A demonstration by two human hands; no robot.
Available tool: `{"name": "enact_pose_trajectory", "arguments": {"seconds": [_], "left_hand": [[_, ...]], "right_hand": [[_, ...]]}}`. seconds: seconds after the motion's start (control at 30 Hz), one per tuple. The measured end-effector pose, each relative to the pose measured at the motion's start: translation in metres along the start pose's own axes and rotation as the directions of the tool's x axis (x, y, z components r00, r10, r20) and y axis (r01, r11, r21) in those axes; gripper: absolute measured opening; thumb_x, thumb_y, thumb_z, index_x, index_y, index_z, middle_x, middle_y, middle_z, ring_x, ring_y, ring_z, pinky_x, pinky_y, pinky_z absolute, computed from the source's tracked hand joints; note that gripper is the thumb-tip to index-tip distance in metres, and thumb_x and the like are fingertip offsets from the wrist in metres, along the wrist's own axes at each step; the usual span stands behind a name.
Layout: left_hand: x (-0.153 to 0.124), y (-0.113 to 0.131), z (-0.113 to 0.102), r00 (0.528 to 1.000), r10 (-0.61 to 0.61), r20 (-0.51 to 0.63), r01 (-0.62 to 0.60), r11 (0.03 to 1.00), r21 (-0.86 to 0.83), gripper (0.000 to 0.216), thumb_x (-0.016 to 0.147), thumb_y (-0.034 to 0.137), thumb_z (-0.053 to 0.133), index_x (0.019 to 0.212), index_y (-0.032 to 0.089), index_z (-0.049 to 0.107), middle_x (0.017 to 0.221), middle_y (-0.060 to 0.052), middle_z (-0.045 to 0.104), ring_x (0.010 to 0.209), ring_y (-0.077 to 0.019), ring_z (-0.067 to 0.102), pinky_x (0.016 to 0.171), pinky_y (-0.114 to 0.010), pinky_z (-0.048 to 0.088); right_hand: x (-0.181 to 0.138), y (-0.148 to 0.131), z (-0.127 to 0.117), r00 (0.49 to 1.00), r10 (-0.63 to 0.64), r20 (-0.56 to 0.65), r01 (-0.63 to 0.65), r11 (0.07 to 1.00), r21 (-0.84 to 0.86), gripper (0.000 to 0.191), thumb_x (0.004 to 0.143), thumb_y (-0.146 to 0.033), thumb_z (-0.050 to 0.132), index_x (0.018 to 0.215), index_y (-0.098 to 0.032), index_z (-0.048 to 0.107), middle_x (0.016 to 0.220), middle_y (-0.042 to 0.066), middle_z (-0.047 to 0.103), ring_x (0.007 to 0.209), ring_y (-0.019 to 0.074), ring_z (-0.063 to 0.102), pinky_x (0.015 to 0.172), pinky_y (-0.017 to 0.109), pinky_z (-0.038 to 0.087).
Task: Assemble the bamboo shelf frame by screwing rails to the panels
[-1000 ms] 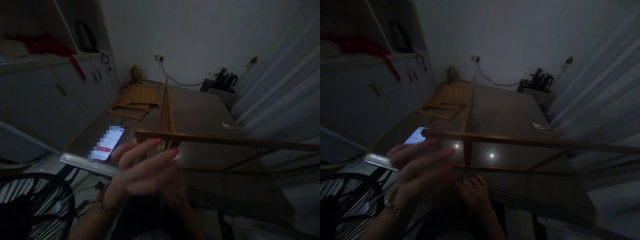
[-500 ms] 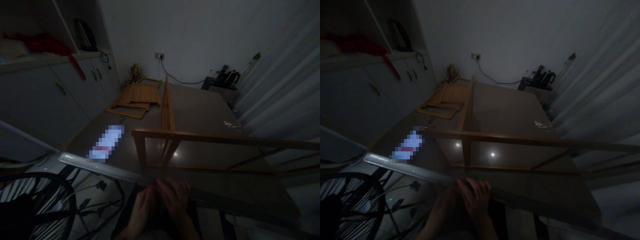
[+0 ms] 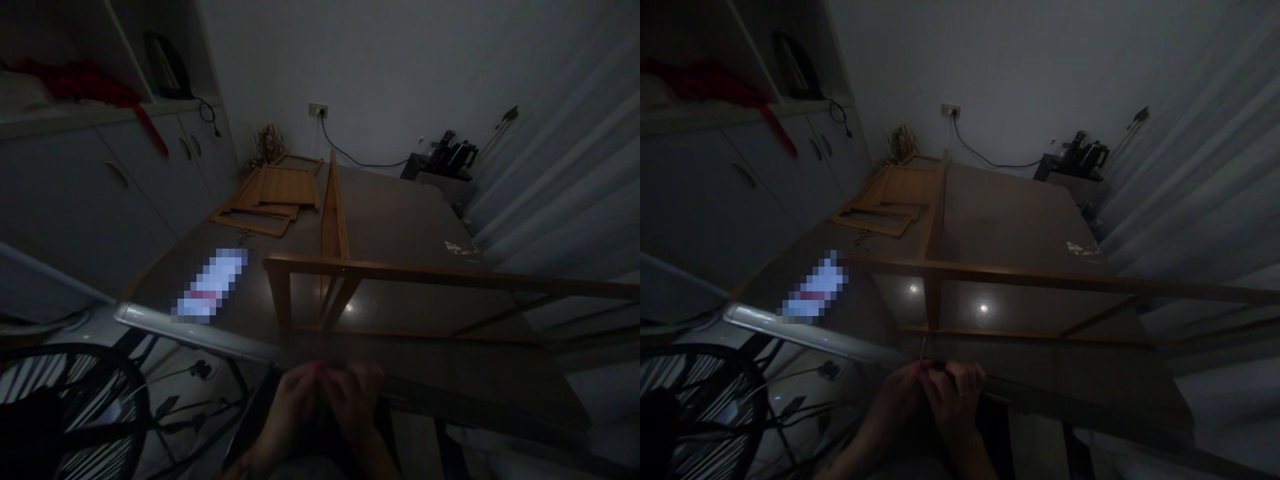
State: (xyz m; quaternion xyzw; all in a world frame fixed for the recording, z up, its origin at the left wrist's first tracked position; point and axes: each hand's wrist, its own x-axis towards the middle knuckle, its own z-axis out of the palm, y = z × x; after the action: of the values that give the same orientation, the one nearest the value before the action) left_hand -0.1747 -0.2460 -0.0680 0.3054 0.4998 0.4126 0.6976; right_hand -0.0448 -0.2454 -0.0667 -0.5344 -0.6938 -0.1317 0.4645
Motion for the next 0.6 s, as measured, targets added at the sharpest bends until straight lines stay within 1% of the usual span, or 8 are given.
{"name": "enact_pose_trajectory", "arguments": {"seconds": [0.1, 0.17, 0.23, 0.33, 0.43, 0.6], "left_hand": [[-0.002, -0.002, 0.005, 1.0, -0.02, 0.023, 0.024, 0.985, -0.172, 0.05, 0.068, 0.061, 0.071, 0.084, 0.014, 0.072, 0.048, 0.003, 0.044, 0.046, -0.0083, 0.04, 0.046, -0.02, 0.035], [-0.003, -0.002, 0.009, 0.999, -0.034, 0.024, 0.039, 0.973, -0.227, 0.048, 0.065, 0.062, 0.073, 0.077, 0.015, 0.07, 0.049, 0.003, 0.043, 0.048, -0.0087, 0.043, 0.049, -0.02, 0.038], [-0.003, -0.002, 0.011, 0.998, -0.053, 0.021, 0.057, 0.968, -0.245, 0.047, 0.064, 0.062, 0.073, 0.073, 0.016, 0.068, 0.047, 0.004, 0.041, 0.048, -0.0087, 0.042, 0.049, -0.02, 0.038], [-0.002, -0.001, 0.012, 0.996, -0.084, 0.006, 0.083, 0.965, -0.247, 0.045, 0.064, 0.059, 0.075, 0.075, 0.016, 0.067, 0.047, 0.005, 0.041, 0.047, -0.0082, 0.041, 0.048, -0.019, 0.037], [-0.001, -0.001, 0.012, 0.998, -0.068, -0.007, 0.065, 0.97, -0.236, 0.045, 0.065, 0.056, 0.076, 0.082, 0.015, 0.068, 0.049, 0.005, 0.045, 0.045, -0.0067, 0.038, 0.046, -0.019, 0.033], [-0.003, 0.003, 0.015, 0.999, -0.023, -0.042, 0.018, 0.995, -0.1, 0.05, 0.069, 0.058, 0.071, 0.09, 0.013, 0.068, 0.053, 0.003, 0.053, 0.042, -0.0057, 0.038, 0.043, -0.018, 0.028]], "right_hand": [[0.002, -0.004, 0.001, 1.0, 0.005, 0.012, -0.005, 1.0, -0.029, 0.026, 0.094, -0.039, 0.054, 0.073, -0.025, 0.062, 0.074, 0.0, 0.057, 0.074, 0.0167, 0.048, 0.077, 0.035, 0.032], [0.003, -0.007, 0.001, 1.0, -0.004, 0.018, 0.005, 0.999, -0.051, 0.027, 0.095, -0.037, 0.052, 0.072, -0.024, 0.061, 0.073, 0.001, 0.059, 0.073, 0.017, 0.048, 0.077, 0.035, 0.032], [0.004, -0.009, 0.0, 0.999, -0.017, 0.028, 0.019, 0.998, -0.06, 0.026, 0.096, -0.035, 0.05, 0.075, -0.024, 0.061, 0.073, 0.001, 0.061, 0.072, 0.0174, 0.049, 0.077, 0.036, 0.032], [0.003, -0.009, -0.001, 0.998, -0.013, 0.063, 0.016, 0.999, -0.046, 0.022, 0.096, -0.033, 0.05, 0.08, -0.023, 0.062, 0.074, 0.001, 0.064, 0.073, 0.0181, 0.049, 0.077, 0.037, 0.032], [0.001, -0.008, -0.004, 0.995, 0.008, 0.095, -0.007, 1.0, -0.012, 0.021, 0.096, -0.031, 0.049, 0.082, -0.023, 0.062, 0.077, 0.002, 0.065, 0.075, 0.0183, 0.05, 0.077, 0.037, 0.032], [0.0, -0.01, -0.007, 0.992, 0.048, 0.116, -0.052, 0.998, 0.036, 0.021, 0.096, -0.029, 0.046, 0.086, -0.024, 0.064, 0.08, 0.001, 0.066, 0.077, 0.0178, 0.051, 0.077, 0.036, 0.031]]}}
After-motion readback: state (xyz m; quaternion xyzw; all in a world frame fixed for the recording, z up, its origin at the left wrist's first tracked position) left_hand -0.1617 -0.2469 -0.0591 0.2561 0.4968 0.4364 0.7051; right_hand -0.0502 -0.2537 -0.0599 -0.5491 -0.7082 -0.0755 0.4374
